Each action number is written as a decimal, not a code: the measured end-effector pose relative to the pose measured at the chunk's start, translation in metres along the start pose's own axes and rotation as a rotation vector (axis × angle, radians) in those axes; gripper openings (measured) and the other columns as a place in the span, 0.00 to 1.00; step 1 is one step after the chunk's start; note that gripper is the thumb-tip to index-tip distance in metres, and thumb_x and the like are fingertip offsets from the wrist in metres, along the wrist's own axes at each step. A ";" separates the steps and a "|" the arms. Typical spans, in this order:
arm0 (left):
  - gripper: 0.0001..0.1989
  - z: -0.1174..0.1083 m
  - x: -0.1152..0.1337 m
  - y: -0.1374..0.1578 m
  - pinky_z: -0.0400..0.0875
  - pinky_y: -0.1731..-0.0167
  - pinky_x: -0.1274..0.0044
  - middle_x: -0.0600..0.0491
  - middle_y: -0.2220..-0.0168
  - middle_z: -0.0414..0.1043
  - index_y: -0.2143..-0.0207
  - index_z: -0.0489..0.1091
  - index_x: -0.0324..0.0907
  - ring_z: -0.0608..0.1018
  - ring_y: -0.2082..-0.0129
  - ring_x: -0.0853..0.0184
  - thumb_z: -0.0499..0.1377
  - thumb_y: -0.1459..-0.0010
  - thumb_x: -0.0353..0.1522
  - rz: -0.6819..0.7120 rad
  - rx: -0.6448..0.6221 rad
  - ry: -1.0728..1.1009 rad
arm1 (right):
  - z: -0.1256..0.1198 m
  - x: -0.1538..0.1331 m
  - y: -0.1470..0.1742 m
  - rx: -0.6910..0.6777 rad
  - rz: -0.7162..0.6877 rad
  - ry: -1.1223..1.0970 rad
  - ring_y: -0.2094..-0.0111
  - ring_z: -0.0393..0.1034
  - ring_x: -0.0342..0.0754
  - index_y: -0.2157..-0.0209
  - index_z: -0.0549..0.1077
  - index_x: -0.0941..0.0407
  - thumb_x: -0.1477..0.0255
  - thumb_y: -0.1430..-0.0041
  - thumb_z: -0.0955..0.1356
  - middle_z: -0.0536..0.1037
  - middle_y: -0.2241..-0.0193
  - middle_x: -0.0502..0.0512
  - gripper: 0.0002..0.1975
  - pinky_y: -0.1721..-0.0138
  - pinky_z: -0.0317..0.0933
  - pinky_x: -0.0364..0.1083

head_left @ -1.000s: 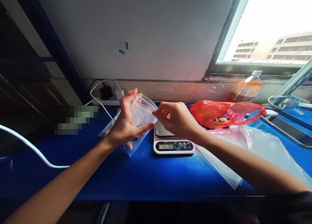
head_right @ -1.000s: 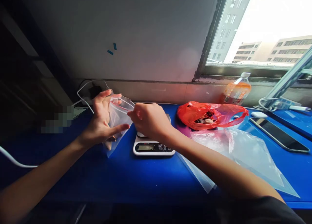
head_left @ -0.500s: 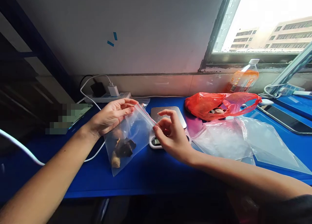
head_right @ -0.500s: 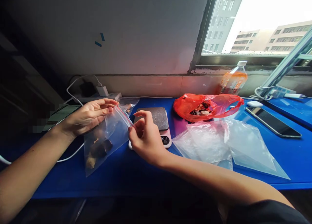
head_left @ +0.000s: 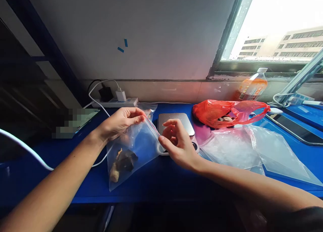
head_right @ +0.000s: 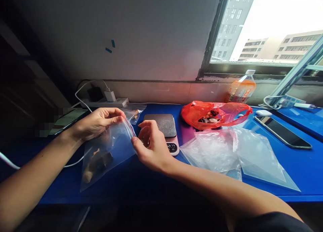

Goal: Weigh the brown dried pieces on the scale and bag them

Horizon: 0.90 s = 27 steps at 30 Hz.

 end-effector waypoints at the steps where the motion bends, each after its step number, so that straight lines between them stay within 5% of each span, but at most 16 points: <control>1: 0.19 0.001 0.000 -0.001 0.69 0.75 0.80 0.53 0.73 0.74 0.72 0.73 0.41 0.74 0.74 0.70 0.72 0.59 0.44 0.020 0.006 -0.010 | 0.000 0.000 -0.001 0.005 -0.011 0.019 0.74 0.62 0.40 0.57 0.59 0.53 0.67 0.44 0.67 0.67 0.71 0.46 0.15 0.74 0.58 0.42; 7: 0.17 0.016 0.006 -0.001 0.71 0.68 0.78 0.56 0.71 0.72 0.66 0.70 0.42 0.74 0.70 0.69 0.69 0.56 0.40 0.186 0.010 -0.113 | 0.000 -0.001 -0.021 0.027 -0.060 0.211 0.69 0.64 0.42 0.56 0.60 0.54 0.68 0.46 0.67 0.69 0.62 0.52 0.17 0.67 0.63 0.46; 13: 0.09 0.031 0.025 0.013 0.72 0.61 0.74 0.58 0.73 0.69 0.72 0.68 0.43 0.74 0.69 0.69 0.66 0.50 0.34 0.407 -0.006 -0.163 | 0.007 0.003 -0.035 -0.083 -0.007 0.215 0.73 0.65 0.42 0.57 0.59 0.53 0.71 0.45 0.66 0.69 0.74 0.44 0.14 0.71 0.57 0.43; 21: 0.15 0.029 0.023 0.018 0.72 0.59 0.71 0.51 0.66 0.78 0.61 0.74 0.43 0.79 0.62 0.61 0.65 0.47 0.43 0.310 0.125 -0.301 | 0.001 -0.015 -0.036 0.041 -0.122 0.240 0.73 0.62 0.42 0.59 0.60 0.53 0.79 0.50 0.64 0.66 0.74 0.44 0.15 0.71 0.55 0.43; 27: 0.09 0.039 0.033 0.028 0.69 0.61 0.73 0.53 0.67 0.78 0.68 0.75 0.44 0.77 0.65 0.64 0.60 0.41 0.39 0.427 0.134 -0.458 | 0.004 -0.016 -0.035 0.067 -0.100 0.188 0.77 0.58 0.41 0.63 0.59 0.52 0.80 0.52 0.63 0.62 0.78 0.42 0.14 0.75 0.52 0.42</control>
Point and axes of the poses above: each hand's wrist, its own y-axis away from the middle knuckle, its own z-axis out of the palm, x = y × z, the point moved 7 cm from there along -y, towards the middle knuckle
